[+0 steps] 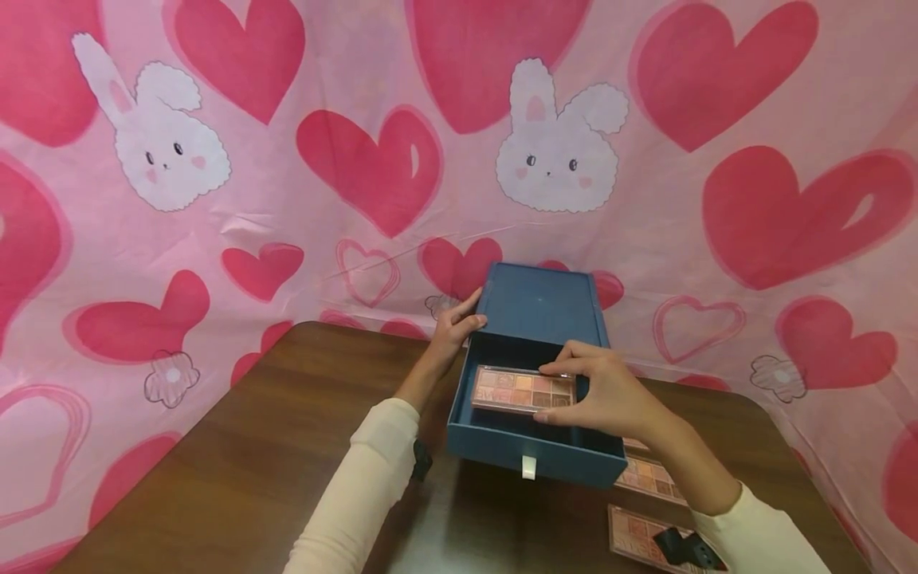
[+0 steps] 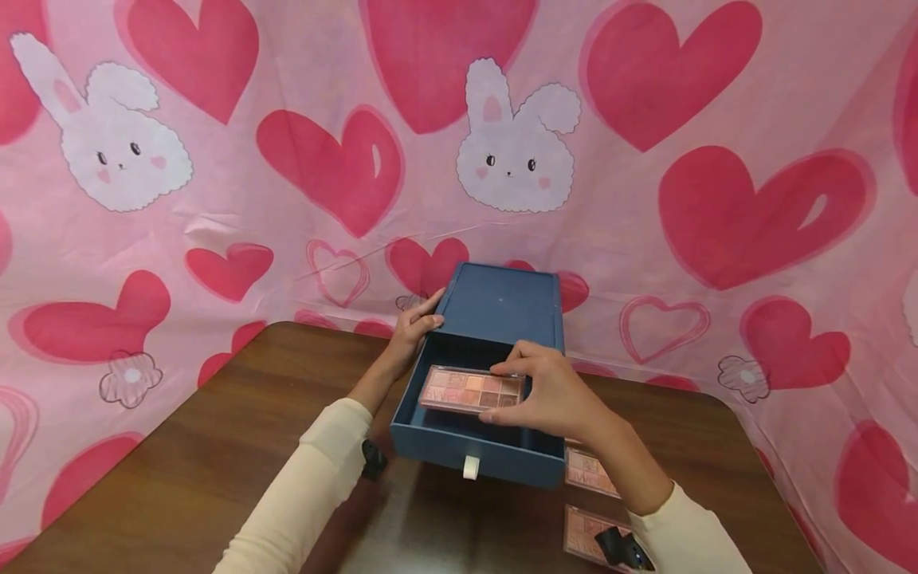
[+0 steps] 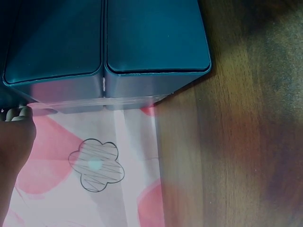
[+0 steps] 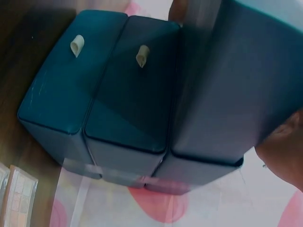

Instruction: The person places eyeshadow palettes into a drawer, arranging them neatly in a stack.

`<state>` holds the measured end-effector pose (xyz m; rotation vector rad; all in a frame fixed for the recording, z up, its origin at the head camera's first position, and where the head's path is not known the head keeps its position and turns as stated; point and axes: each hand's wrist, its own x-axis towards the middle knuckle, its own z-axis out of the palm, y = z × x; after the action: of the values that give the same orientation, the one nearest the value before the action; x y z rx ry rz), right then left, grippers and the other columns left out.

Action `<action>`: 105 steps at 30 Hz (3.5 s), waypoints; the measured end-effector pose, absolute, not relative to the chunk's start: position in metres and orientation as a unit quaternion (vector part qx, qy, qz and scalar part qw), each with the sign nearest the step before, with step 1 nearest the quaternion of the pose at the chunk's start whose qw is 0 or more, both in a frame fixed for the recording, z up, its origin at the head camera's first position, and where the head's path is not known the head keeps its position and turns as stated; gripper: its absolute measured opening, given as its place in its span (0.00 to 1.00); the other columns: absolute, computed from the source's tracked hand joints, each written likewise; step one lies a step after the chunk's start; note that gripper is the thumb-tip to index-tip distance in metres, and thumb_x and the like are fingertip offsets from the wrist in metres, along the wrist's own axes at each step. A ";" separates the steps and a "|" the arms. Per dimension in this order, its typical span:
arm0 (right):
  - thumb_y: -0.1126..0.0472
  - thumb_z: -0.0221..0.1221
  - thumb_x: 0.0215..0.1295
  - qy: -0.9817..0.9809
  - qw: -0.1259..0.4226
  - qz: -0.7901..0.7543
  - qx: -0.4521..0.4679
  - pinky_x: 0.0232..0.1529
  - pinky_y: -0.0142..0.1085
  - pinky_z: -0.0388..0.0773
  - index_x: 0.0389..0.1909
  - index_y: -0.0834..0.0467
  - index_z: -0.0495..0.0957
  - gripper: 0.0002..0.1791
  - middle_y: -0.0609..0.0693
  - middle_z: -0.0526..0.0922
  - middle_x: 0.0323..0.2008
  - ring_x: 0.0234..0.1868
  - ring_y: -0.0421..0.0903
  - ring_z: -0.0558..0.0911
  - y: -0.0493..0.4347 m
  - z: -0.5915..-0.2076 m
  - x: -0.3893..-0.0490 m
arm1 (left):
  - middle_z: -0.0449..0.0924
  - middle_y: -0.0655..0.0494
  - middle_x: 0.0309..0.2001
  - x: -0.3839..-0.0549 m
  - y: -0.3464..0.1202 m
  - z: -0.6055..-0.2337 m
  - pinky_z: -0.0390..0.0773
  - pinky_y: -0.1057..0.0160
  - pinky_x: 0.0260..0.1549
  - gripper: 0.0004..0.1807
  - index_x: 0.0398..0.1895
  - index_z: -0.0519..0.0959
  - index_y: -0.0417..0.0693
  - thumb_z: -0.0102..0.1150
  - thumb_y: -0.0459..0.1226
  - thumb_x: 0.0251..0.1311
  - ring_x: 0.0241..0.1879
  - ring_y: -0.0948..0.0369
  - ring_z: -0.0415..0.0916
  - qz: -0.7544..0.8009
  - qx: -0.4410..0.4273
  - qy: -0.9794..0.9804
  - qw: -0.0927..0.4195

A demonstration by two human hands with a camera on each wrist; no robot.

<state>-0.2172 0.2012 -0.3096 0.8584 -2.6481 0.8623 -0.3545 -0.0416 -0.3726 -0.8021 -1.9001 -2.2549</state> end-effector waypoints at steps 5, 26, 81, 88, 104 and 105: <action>0.46 0.79 0.45 -0.911 0.089 0.264 0.304 0.27 0.29 0.72 0.49 0.55 0.88 0.30 0.39 0.75 0.32 0.30 0.38 0.72 0.189 -0.309 -0.218 | 0.69 0.31 0.70 -0.354 -0.043 -0.373 0.79 0.72 0.52 0.38 0.77 0.62 0.42 0.51 0.37 0.60 0.51 0.65 0.79 -0.733 -0.261 -0.627 0.037; 0.40 0.77 0.45 -0.941 0.092 0.111 0.306 0.27 0.24 0.71 0.48 0.51 0.89 0.29 0.40 0.81 0.36 0.28 0.31 0.70 0.179 -0.312 -0.214 | 0.73 0.29 0.66 -0.350 -0.043 -0.372 0.84 0.69 0.43 0.38 0.77 0.63 0.46 0.52 0.41 0.60 0.43 0.71 0.81 -0.721 -0.260 -0.641 0.044; 0.61 0.67 0.64 -0.889 0.140 0.284 0.331 0.42 0.37 0.87 0.57 0.61 0.83 0.21 0.52 0.90 0.50 0.49 0.48 0.87 0.229 -0.319 -0.183 | 0.69 0.30 0.70 -0.351 -0.042 -0.377 0.79 0.74 0.49 0.37 0.76 0.64 0.39 0.52 0.39 0.60 0.50 0.69 0.77 -0.723 -0.251 -0.642 0.051; 0.78 0.69 0.50 -0.833 0.284 0.327 0.344 0.53 0.17 0.77 0.51 0.62 0.85 0.25 0.52 0.89 0.45 0.54 0.25 0.79 0.242 -0.331 -0.180 | 0.68 0.34 0.72 -0.352 -0.042 -0.375 0.77 0.73 0.54 0.38 0.75 0.65 0.40 0.53 0.40 0.58 0.59 0.59 0.75 -0.724 -0.248 -0.642 0.052; 0.69 0.65 0.63 -0.875 0.272 0.374 0.145 0.51 0.10 0.64 0.54 0.63 0.83 0.18 0.17 0.79 0.47 0.51 0.14 0.73 0.332 -0.390 -0.199 | 0.71 0.30 0.68 -0.349 -0.045 -0.372 0.81 0.70 0.48 0.38 0.76 0.64 0.41 0.53 0.39 0.59 0.48 0.64 0.81 -0.729 -0.250 -0.635 0.044; 0.67 0.65 0.65 -0.882 0.254 0.375 0.131 0.50 0.11 0.66 0.55 0.63 0.82 0.18 0.17 0.78 0.46 0.50 0.15 0.73 0.337 -0.393 -0.200 | 0.71 0.30 0.69 -0.349 -0.044 -0.373 0.81 0.70 0.48 0.38 0.76 0.64 0.41 0.53 0.39 0.59 0.48 0.65 0.81 -0.730 -0.249 -0.635 0.043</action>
<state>-0.2004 0.3367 -0.3934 0.3552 -2.3953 1.0193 -0.3495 -0.0444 -0.3726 -0.7615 -1.9418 -2.2322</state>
